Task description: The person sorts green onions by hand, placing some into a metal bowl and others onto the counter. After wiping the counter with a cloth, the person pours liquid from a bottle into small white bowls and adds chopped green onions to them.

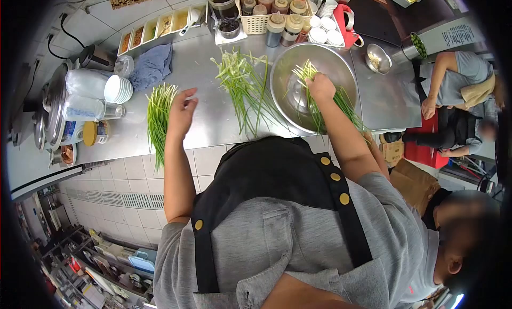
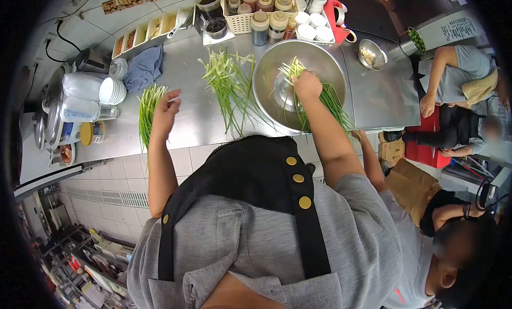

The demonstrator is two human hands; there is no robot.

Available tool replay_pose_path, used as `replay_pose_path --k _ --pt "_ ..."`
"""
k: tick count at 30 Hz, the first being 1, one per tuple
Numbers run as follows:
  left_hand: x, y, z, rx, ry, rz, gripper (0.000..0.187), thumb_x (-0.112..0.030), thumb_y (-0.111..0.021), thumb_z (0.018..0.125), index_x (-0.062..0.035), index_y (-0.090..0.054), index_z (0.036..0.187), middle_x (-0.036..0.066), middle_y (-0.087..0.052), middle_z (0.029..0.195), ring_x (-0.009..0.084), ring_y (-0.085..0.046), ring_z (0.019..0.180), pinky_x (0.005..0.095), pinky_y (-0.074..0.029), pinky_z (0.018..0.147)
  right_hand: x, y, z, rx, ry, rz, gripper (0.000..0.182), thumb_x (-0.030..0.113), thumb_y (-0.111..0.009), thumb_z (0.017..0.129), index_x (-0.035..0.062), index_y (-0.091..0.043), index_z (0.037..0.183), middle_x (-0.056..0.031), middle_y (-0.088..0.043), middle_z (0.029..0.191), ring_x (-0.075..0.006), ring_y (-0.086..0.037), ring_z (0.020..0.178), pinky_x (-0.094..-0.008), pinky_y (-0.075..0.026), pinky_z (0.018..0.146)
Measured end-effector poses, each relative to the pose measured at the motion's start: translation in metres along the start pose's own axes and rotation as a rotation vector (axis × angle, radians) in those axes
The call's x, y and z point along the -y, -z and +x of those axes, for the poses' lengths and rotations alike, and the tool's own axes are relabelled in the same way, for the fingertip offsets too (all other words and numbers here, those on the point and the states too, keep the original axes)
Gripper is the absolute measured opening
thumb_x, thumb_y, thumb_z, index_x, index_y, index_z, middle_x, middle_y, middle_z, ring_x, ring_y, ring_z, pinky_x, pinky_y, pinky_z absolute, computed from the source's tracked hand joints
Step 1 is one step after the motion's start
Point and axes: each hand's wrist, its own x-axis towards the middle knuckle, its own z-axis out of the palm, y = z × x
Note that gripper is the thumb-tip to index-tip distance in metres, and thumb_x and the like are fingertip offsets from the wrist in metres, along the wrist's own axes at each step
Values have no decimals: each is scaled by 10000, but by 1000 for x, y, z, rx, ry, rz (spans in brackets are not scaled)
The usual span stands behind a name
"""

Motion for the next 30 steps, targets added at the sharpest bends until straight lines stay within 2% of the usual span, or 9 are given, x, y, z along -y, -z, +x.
replay_pose_path --k 5,7,8,10,14,20,25,27,30 --pt "-20 -28 -8 107 -55 -21 306 -109 -598 877 -49 -591 1177 108 -580 1144 199 -576 930 299 -460 834 -16 -18 24 29 -39 187 271 314 -695 789 77 -662 917 -99 -684 854 -277 -668 828 -389 -522 719" --pt "-28 -30 -7 116 -77 -15 305 -102 -596 875 -40 -589 1174 114 -580 1146 200 -578 945 299 -459 838 -33 -41 44 75 -68 773 195 205 -721 785 55 -643 883 -66 -680 813 -193 -661 781 -311 -510 667" --pt "-29 -32 -5 119 -99 -11 306 -100 -595 877 -36 -587 1175 112 -588 1134 198 -580 947 298 -459 839 -39 -43 47 73 -71 773 195 205 -721 785 55 -643 883 -66 -680 813 -193 -661 781 -311 -510 667" --pt "-32 -36 -3 127 -121 -7 306 -99 -593 878 -33 -584 1177 110 -595 1121 196 -581 949 297 -459 841 -38 -22 38 257 -102 1272 153 100 -758 733 75 -653 840 -20 -652 766 -100 -566 606 -263 -465 575" --pt "-68 -55 -2 151 -233 -48 269 -130 -598 895 -28 -608 1144 76 -640 1034 157 -586 932 281 -456 843 7 56 -18 451 -143 1388 131 77 -723 774 91 -633 867 -6 -672 791 -68 -557 601 -218 -420 547" --pt "-123 -94 0 248 -281 -282 240 -143 -624 897 -1 -624 1090 42 -659 933 106 -588 851 253 -466 793 75 103 -94 717 304 1507 93 98 -681 840 91 -612 902 -25 -686 851 -81 -640 714 -183 -427 607" --pt "-126 -87 2 412 -178 -579 170 -146 -643 888 -14 -635 996 15 -646 852 72 -570 755 222 -449 711 97 113 -123 786 280 1570 74 165 -627 898 99 -595 895 -50 -674 899 -153 -667 841 -259 -485 654" --pt "-124 -81 0 366 -127 -553 167 -155 -640 891 -23 -636 993 5 -643 841 66 -564 749 216 -439 694 99 117 -127 807 121 1704 151 226 -605 916 94 -555 863 -72 -673 926 -164 -655 856 -288 -500 731" --pt "-118 -75 0 326 -60 -526 163 -172 -634 896 -37 -639 987 -6 -646 846 55 -553 747 205 -421 669 98 111 -129 812 112 1742 195 276 -569 936 112 -523 841 -72 -662 917 -165 -639 890 -298 -491 749"
